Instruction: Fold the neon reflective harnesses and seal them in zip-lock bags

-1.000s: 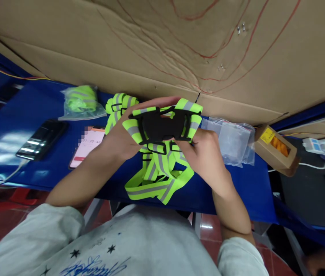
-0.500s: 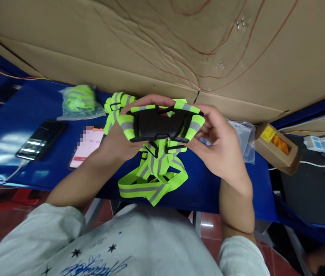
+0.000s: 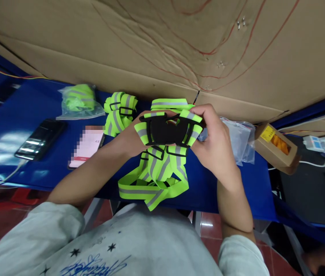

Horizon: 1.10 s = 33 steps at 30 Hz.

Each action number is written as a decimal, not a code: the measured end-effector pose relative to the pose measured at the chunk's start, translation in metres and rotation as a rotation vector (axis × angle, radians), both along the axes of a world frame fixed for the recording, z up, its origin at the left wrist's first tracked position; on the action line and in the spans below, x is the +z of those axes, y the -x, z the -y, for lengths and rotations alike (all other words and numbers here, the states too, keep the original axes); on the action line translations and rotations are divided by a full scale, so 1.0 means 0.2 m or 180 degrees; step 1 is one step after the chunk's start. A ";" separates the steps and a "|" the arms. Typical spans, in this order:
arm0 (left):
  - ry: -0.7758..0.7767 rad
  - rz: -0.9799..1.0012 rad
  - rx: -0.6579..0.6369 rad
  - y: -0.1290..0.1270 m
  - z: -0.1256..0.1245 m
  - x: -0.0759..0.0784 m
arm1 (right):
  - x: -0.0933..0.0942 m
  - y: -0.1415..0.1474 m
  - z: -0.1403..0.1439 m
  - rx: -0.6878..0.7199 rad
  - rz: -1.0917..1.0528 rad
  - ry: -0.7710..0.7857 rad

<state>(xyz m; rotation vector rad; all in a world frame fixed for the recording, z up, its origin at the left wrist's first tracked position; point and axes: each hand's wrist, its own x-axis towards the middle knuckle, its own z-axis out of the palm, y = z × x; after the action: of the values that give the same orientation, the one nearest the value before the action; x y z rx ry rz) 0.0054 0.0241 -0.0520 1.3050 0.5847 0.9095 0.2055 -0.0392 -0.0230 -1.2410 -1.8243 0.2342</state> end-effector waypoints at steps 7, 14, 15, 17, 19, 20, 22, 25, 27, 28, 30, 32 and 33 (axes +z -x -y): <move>-0.0449 -0.0170 -0.0143 -0.01 0.00 -0.01 | 0.13 0.04 0.12 0.0613 0.1230 -0.0051; -0.0826 -0.0045 -0.0668 -0.01 -0.01 -0.02 | 0.14 0.02 0.12 0.0538 0.0677 0.0264; -0.0811 -0.0040 -0.0691 -0.02 -0.01 -0.03 | 0.14 0.01 0.11 0.0527 0.0640 0.0312; -0.0759 0.0053 -0.0593 -0.02 0.00 -0.04 | 0.14 0.00 0.11 0.0570 0.0649 0.0391; -0.0817 0.0207 -0.0517 -0.03 0.01 -0.05 | 0.14 -0.02 0.11 0.0604 0.0705 0.0412; -0.0863 0.0237 -0.0520 -0.03 0.01 -0.06 | 0.14 -0.02 0.11 0.0622 0.0753 0.0412; -0.0967 0.0219 -0.0561 -0.03 0.03 -0.06 | 0.14 -0.04 0.10 0.0719 0.0856 0.0467; -0.0923 0.0222 -0.0770 -0.03 0.07 -0.06 | 0.15 -0.06 0.10 0.0913 0.0820 0.0529; -0.0719 0.0252 -0.0959 -0.04 0.09 -0.05 | 0.17 -0.06 0.11 0.1009 0.0621 0.0593; -0.0644 0.0242 -0.1022 -0.04 0.09 -0.05 | 0.18 -0.06 0.12 0.1015 0.0480 0.0657; -0.0677 0.0194 -0.1034 -0.04 0.10 -0.04 | 0.21 -0.04 0.15 0.0898 0.0185 0.0768; -0.0749 0.0115 -0.1022 -0.05 0.10 -0.03 | 0.24 -0.02 0.18 0.0640 -0.0010 0.0741; -0.0671 0.0056 -0.1034 -0.06 0.10 -0.03 | 0.24 -0.01 0.18 0.0527 -0.0059 0.0664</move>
<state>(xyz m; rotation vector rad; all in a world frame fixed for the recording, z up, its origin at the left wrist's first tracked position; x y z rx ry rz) 0.0173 0.0032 -0.0579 1.5271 0.2552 0.7251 0.2085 -0.0755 0.0255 -1.2236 -1.9257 0.5382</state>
